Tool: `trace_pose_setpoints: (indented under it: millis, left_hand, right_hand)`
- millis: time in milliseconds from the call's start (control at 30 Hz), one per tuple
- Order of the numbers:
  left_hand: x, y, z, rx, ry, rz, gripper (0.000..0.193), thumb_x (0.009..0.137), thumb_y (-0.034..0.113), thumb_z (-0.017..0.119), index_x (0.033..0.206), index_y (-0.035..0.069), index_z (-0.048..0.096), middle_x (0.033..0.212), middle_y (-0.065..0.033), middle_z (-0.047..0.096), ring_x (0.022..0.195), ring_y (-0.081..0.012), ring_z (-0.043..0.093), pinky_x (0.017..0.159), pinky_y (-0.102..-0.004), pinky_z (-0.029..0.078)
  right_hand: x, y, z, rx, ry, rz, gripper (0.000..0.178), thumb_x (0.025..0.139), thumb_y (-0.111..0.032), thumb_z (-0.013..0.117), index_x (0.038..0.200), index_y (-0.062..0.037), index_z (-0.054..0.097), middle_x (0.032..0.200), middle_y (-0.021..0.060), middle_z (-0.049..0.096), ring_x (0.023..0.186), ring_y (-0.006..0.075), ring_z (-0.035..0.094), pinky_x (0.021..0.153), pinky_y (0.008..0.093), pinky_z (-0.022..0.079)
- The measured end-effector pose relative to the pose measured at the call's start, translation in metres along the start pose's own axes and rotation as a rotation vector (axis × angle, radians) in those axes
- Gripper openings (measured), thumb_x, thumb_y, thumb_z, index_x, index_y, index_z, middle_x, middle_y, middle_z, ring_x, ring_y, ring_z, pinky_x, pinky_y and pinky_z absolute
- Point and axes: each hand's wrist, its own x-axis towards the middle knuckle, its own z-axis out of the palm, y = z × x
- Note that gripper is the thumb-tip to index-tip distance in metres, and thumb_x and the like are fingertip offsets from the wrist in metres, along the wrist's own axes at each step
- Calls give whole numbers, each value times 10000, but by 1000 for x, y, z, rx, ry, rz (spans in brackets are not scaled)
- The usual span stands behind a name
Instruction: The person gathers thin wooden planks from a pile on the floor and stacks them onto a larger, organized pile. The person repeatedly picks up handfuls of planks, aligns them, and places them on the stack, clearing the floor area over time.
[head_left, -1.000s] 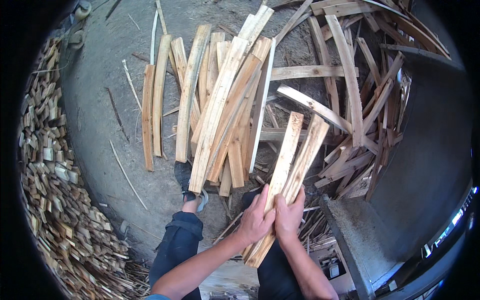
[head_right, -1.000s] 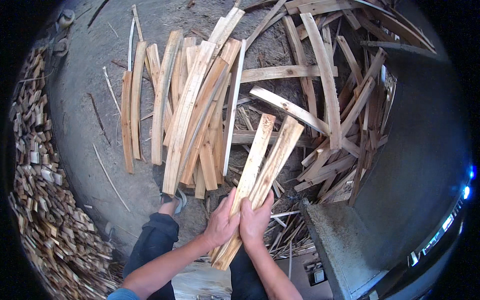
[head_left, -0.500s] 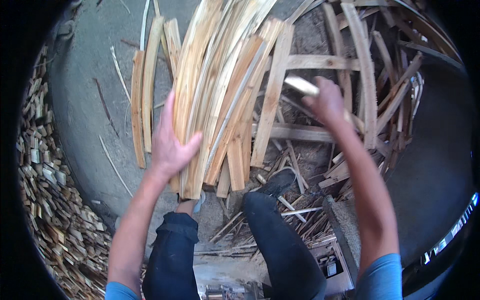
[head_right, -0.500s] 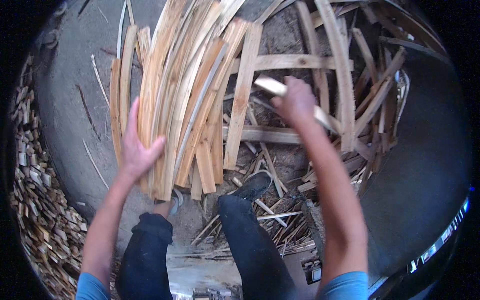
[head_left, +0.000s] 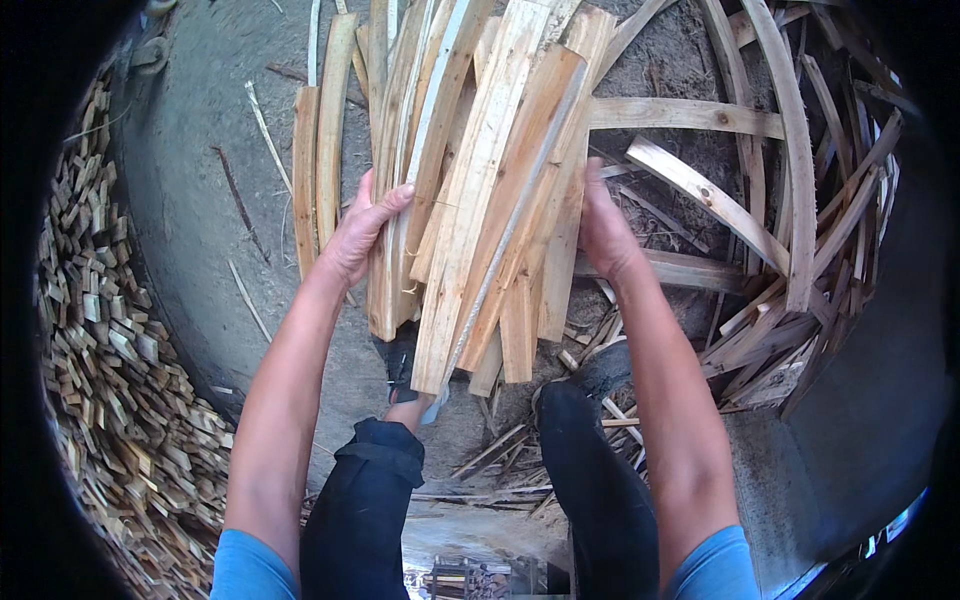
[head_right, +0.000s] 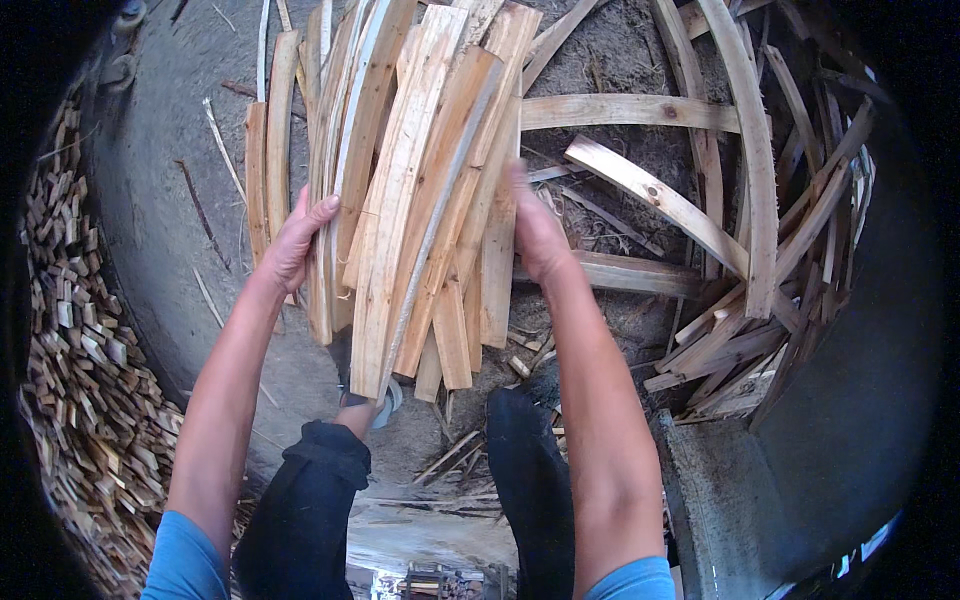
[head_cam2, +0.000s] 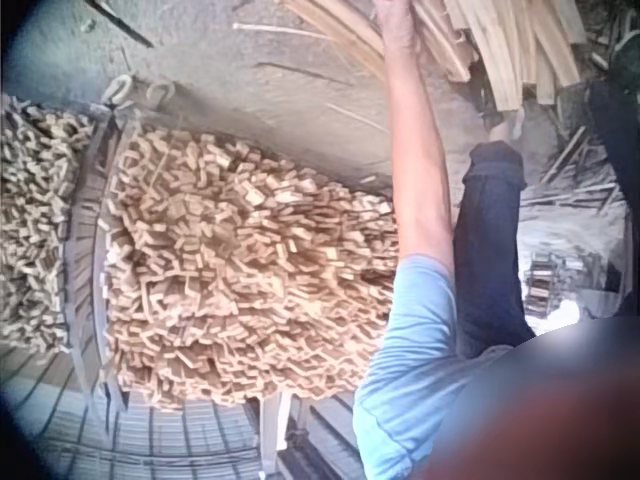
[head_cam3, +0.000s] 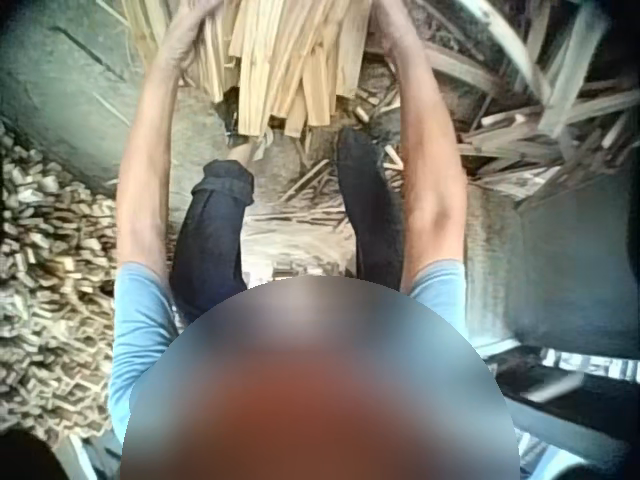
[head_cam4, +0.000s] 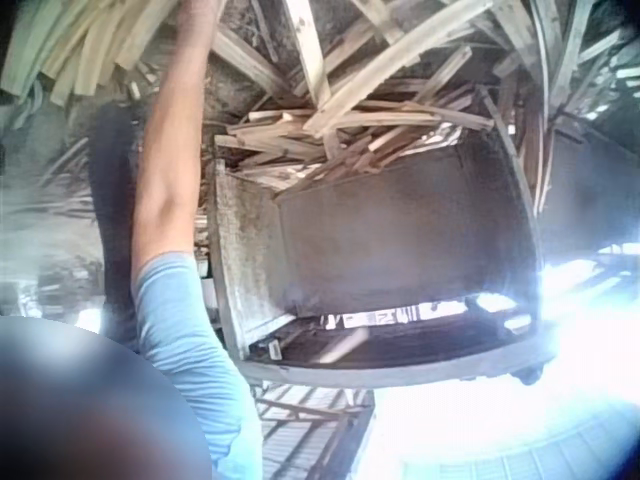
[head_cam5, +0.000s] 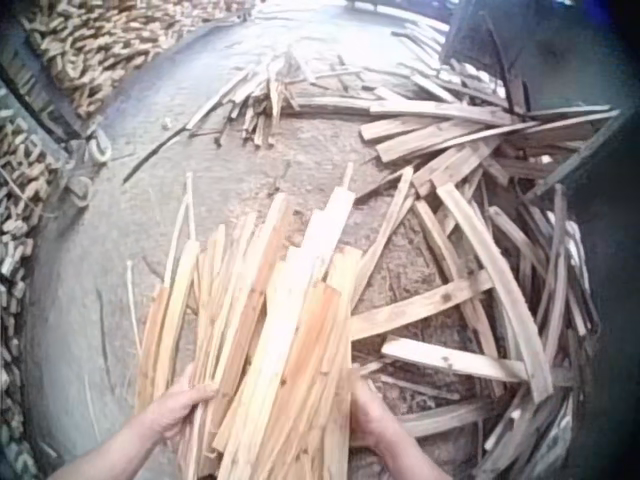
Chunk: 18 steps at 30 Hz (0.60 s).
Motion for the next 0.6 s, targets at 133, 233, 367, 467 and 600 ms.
trace_pose_setpoints:
  millis: [133,233,367,467,600]
  left_hand:
    - [-13,-14,20,-5,-13,-96,1451,655,572,858,1530,-35,-127,1536,-356,217,1433,-376,310,1214,-443,192]
    - [-15,-28,28,126,-68,-3,1402,688,568,836,1535,-41,-101,1532,-328,244,1431,-365,309,1200,-421,220]
    - [-9,-27,24,16,-173,-29,1300,703,553,832,1534,-29,19,1487,-277,324,1410,-327,347,1183,-399,259]
    - [-2,-34,14,-179,-188,-82,1239,715,501,847,1538,1,67,1487,-233,349,1403,-297,362,1169,-391,306]
    - [10,-45,12,-264,-167,-23,935,769,444,823,1422,-34,355,1305,-175,561,1203,-245,565,1038,-364,474]
  right_hand:
    - [-31,-25,29,-414,-49,14,1047,810,-761,601,1459,30,379,1413,216,499,1310,281,483,1121,394,336]
    - [-32,-10,34,-133,-54,-140,1040,808,-671,689,1490,16,308,1405,206,500,1297,269,492,1109,380,351]
    - [-33,-4,30,-32,-117,-141,1092,780,-611,756,1527,-14,227,1434,187,469,1326,262,457,1114,377,348]
    - [-26,-1,19,119,-241,-100,1103,749,-705,704,1517,-34,284,1477,155,448,1381,277,401,1146,442,312]
    - [0,16,5,318,-323,-46,1067,759,-767,624,1495,-45,352,1444,152,501,1341,276,473,1127,463,372]
